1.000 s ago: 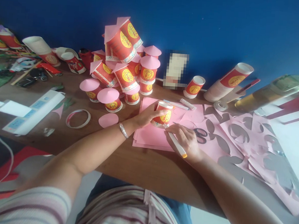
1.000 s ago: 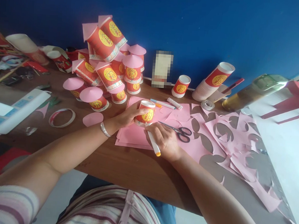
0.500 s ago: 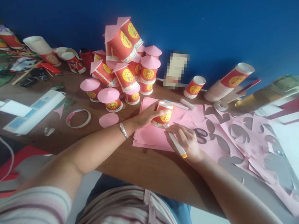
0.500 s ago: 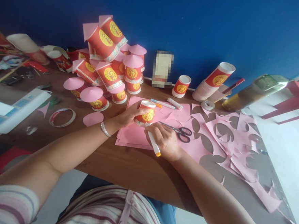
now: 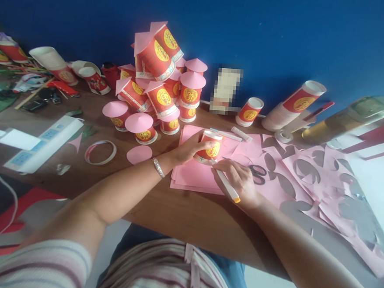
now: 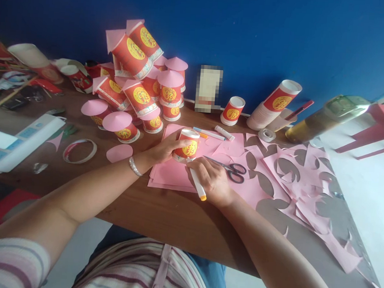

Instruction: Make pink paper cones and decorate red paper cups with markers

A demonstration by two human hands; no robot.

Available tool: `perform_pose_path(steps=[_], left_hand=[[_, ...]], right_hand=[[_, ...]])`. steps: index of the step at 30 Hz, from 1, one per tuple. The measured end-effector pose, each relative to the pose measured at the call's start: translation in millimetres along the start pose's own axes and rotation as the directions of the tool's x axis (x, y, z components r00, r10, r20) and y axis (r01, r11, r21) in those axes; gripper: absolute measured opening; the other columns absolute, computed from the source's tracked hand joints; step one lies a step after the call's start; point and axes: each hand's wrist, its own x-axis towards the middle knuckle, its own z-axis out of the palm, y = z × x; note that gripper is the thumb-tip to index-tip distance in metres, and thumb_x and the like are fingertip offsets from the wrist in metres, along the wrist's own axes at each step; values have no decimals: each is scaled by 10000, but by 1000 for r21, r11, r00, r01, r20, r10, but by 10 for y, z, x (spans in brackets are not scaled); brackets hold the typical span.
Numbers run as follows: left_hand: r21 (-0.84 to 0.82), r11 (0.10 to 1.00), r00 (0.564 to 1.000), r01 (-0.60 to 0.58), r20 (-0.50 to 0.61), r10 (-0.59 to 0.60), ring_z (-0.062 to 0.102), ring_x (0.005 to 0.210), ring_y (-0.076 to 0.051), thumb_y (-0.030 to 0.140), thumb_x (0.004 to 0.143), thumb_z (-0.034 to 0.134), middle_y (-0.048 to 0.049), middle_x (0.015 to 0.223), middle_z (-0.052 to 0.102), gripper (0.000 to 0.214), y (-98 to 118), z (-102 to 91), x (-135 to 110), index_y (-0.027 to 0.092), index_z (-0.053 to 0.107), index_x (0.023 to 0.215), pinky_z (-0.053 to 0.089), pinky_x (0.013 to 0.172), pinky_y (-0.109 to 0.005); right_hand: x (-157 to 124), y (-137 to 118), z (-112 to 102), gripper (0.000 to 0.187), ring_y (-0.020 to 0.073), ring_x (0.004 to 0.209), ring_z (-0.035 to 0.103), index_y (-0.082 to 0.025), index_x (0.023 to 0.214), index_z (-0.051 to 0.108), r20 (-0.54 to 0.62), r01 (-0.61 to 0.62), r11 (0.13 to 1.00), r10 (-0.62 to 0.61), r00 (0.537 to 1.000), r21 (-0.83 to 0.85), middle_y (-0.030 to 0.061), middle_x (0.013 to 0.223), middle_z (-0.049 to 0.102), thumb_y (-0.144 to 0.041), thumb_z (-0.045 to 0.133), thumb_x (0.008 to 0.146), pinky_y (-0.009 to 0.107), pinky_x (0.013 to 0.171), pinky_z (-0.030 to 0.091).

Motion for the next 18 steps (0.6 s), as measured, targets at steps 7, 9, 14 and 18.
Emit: perform_pose_path(steps=[7, 9, 14, 18], left_hand=[[14, 1000, 1000, -4, 9, 4, 625, 901, -175, 408, 857, 739, -63, 1001, 674, 381, 38, 21, -7, 152, 626, 1115, 496, 788, -281], [12, 1000, 1000, 3, 3, -3, 628, 899, -176, 412, 858, 732, -64, 1001, 676, 376, 40, 20, -6, 154, 621, 1109, 498, 791, -284], [13, 1000, 1000, 16, 4, -16, 628, 886, -172, 411, 860, 726, -63, 996, 670, 377, 31, 15, -1, 156, 614, 1115, 497, 780, -279], [11, 1000, 1000, 15, -2, -15, 623, 883, -171, 408, 854, 733, -52, 986, 662, 367, 43, 24, -6, 160, 619, 1098, 497, 785, -286]], right_hand=[[13, 3, -11, 171, 184, 719, 715, -195, 1078, 623, -1, 14, 1000, -14, 1000, -13, 58, 843, 730, -90, 567, 955, 287, 636, 557], [5, 7, -10, 186, 184, 727, 715, -199, 1086, 629, 2, 2, 1000, -2, 1000, -13, 54, 849, 731, -87, 575, 948, 289, 648, 559], [-8, 13, 6, 216, 185, 720, 714, -206, 1098, 632, -16, -10, 1000, 10, 1000, -15, 42, 836, 726, -75, 597, 930, 290, 640, 557], [2, 0, 2, 208, 179, 717, 715, -211, 1094, 617, -25, -3, 1000, 3, 1000, -28, 40, 830, 724, -77, 590, 938, 287, 638, 566]])
